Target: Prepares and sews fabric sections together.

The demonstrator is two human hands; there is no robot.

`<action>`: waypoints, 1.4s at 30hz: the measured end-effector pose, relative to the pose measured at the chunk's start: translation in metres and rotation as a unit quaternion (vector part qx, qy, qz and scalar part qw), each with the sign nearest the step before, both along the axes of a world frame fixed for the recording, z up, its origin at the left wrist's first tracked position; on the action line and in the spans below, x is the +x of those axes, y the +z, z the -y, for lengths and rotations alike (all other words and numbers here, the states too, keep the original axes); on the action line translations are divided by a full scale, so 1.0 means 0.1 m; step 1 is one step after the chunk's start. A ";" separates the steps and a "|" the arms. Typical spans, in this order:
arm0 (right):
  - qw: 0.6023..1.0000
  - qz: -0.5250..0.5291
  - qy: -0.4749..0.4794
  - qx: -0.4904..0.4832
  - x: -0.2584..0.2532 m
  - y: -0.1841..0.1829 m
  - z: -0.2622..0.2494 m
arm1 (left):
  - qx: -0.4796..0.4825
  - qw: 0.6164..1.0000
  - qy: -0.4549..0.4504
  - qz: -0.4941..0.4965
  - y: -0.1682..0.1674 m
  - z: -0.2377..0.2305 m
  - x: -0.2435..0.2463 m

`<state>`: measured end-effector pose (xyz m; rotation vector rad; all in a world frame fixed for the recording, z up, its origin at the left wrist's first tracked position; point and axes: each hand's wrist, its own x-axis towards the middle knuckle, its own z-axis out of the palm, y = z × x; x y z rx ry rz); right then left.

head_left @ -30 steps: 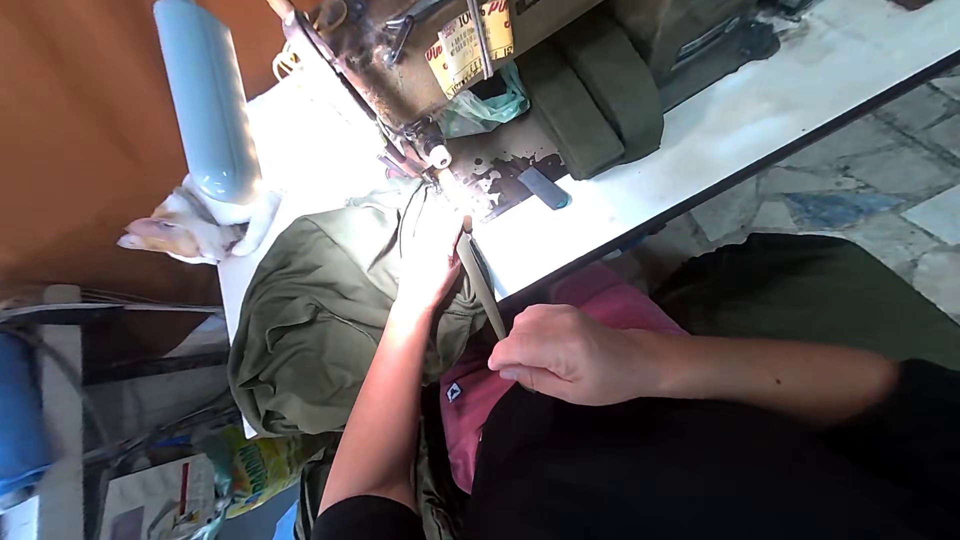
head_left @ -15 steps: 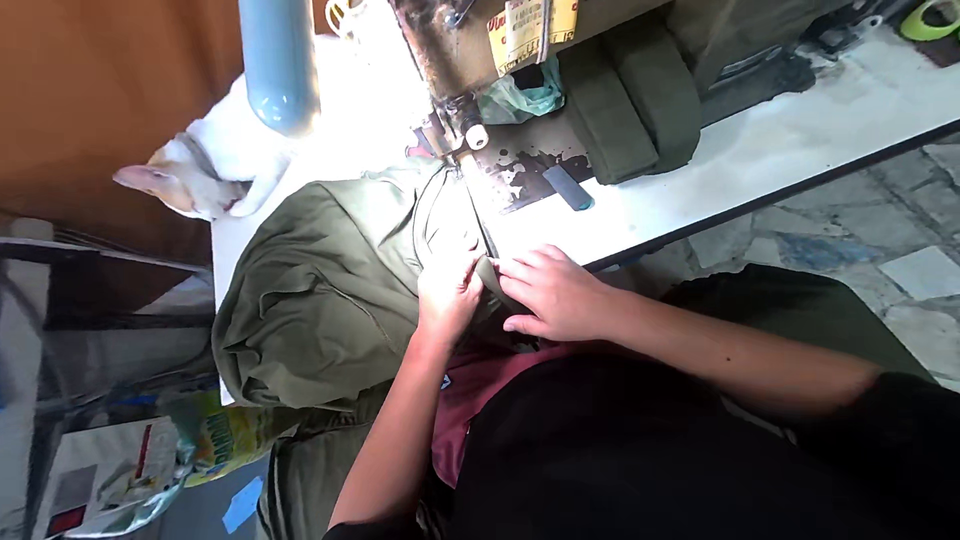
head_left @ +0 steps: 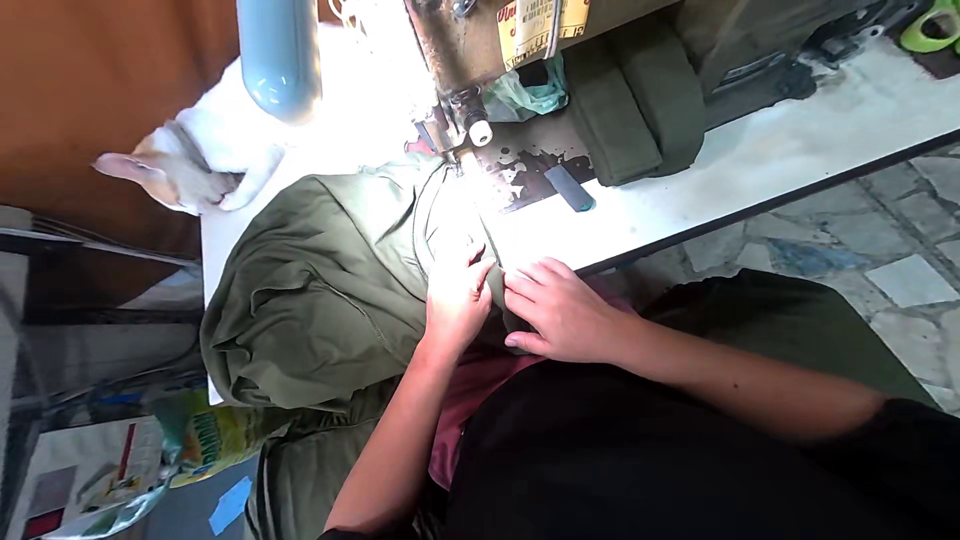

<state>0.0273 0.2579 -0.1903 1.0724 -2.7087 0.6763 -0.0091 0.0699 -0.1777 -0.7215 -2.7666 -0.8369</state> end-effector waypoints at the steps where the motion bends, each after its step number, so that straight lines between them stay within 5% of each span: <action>1: 1.000 0.000 -0.001 -0.002 0.00 0.00 0.00 | -0.003 1.000 -0.001 0.001 0.00 0.00 0.00; 22: 1.000 0.007 -0.011 0.020 -0.03 0.06 -0.01 | -0.036 0.994 -0.085 -0.057 -0.09 0.19 -0.12; 42: 0.999 -0.004 0.004 0.033 -0.88 0.12 0.04 | -0.072 0.992 -0.067 -0.081 -0.04 0.19 -0.89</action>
